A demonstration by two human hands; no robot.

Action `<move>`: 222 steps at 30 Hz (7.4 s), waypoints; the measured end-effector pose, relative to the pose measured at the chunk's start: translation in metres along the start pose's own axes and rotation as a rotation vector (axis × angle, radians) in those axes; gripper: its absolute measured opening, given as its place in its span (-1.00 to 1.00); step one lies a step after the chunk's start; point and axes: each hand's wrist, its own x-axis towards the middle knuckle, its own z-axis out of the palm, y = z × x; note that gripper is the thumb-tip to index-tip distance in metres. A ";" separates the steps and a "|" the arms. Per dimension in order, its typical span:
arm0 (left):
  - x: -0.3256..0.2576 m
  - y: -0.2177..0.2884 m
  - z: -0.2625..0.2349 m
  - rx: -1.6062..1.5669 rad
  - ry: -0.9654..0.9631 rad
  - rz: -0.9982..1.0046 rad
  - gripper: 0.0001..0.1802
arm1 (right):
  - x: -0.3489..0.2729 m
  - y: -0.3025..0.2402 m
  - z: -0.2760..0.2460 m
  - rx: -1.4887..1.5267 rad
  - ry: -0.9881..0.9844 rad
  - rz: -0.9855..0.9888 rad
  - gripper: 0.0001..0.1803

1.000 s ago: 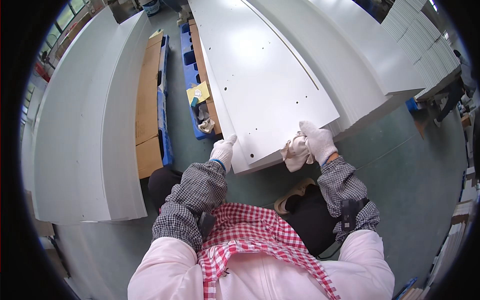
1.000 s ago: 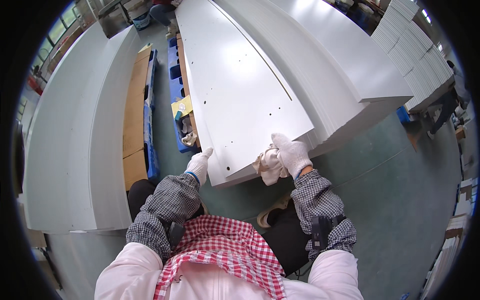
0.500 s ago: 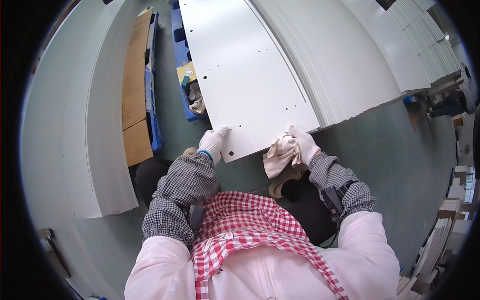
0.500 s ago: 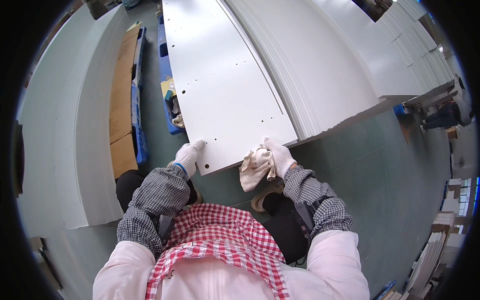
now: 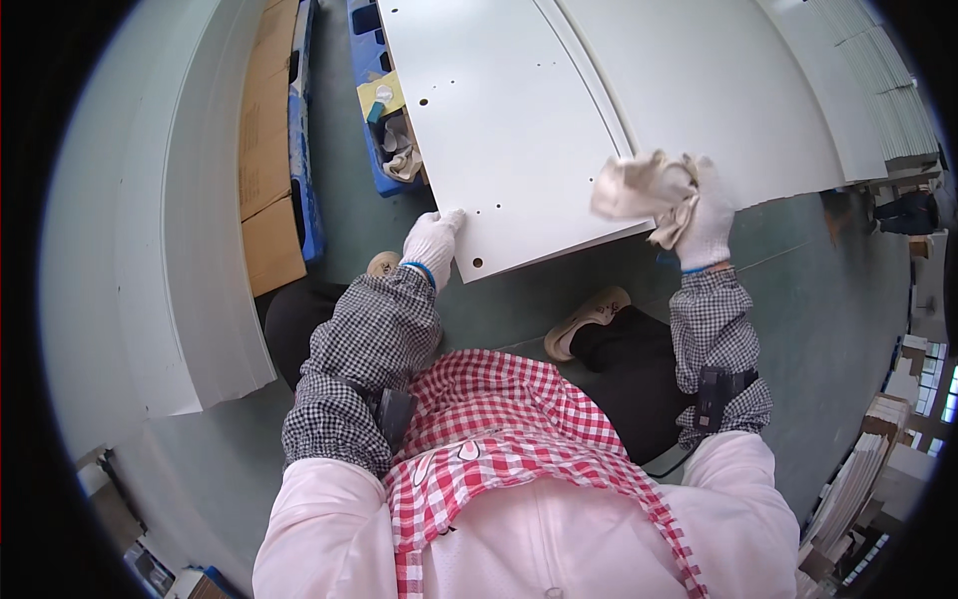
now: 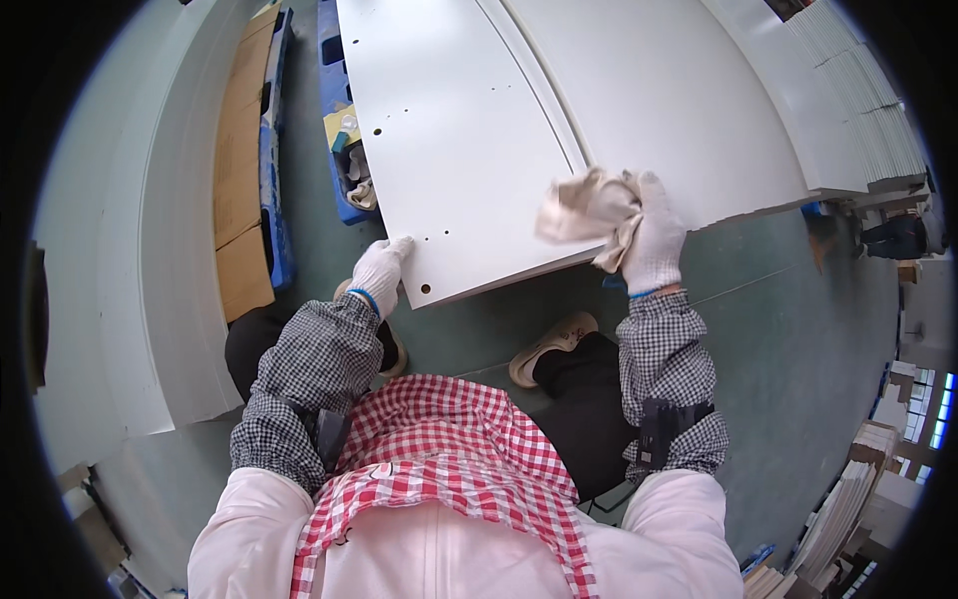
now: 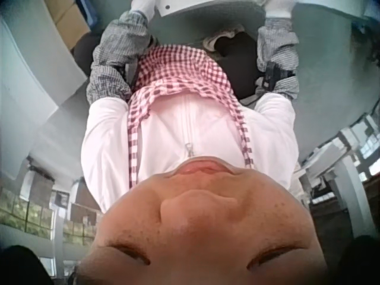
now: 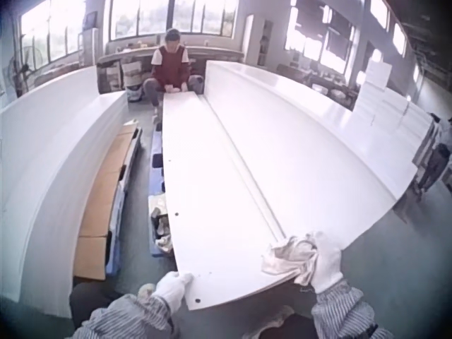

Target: Wiping and cleaning white furniture boards using a cloth.

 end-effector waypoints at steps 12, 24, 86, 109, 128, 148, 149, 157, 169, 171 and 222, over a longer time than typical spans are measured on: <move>-0.062 0.000 -0.010 0.329 -0.041 0.072 -0.44 | -0.020 0.138 0.113 -1.552 -0.901 -0.984 -0.49; -0.013 0.009 0.021 0.148 0.202 0.100 -0.40 | 0.028 0.119 0.184 -1.571 -0.809 -0.835 -0.40; -0.062 0.116 -0.151 -0.418 -0.347 0.335 -0.53 | 0.070 0.082 0.093 -1.580 -0.738 -0.801 -0.55; -0.038 0.104 -0.087 -0.097 -0.246 0.457 -0.62 | 0.019 0.119 -0.009 -1.796 0.569 -0.897 -0.38; -0.030 0.099 -0.108 0.167 -0.171 0.341 -0.56 | -0.013 0.090 -0.043 -1.762 -0.144 -0.743 -0.42; 0.006 0.058 -0.088 0.429 -0.031 0.404 -0.50 | -0.046 0.013 0.030 -0.882 -0.071 0.183 -0.57; 0.001 0.053 -0.075 0.443 -0.116 0.322 -0.50 | -0.030 0.016 0.012 -0.714 -0.048 0.037 -0.55; -0.033 0.002 0.004 -0.165 -0.193 -0.120 -0.39 | 0.041 0.043 -0.020 -0.591 -0.309 0.166 -0.61; -0.076 0.019 -0.006 -0.554 -0.398 0.017 -0.53 | 0.067 0.033 -0.028 -0.462 -0.210 0.201 -0.77; -0.075 0.019 -0.015 -0.573 -0.466 0.070 -0.53 | 0.066 0.029 -0.026 -0.428 -0.277 0.235 -0.81; -0.176 -0.123 -0.610 0.531 0.582 -0.186 -0.25 | -0.308 0.221 0.399 -0.212 -0.985 0.496 -0.31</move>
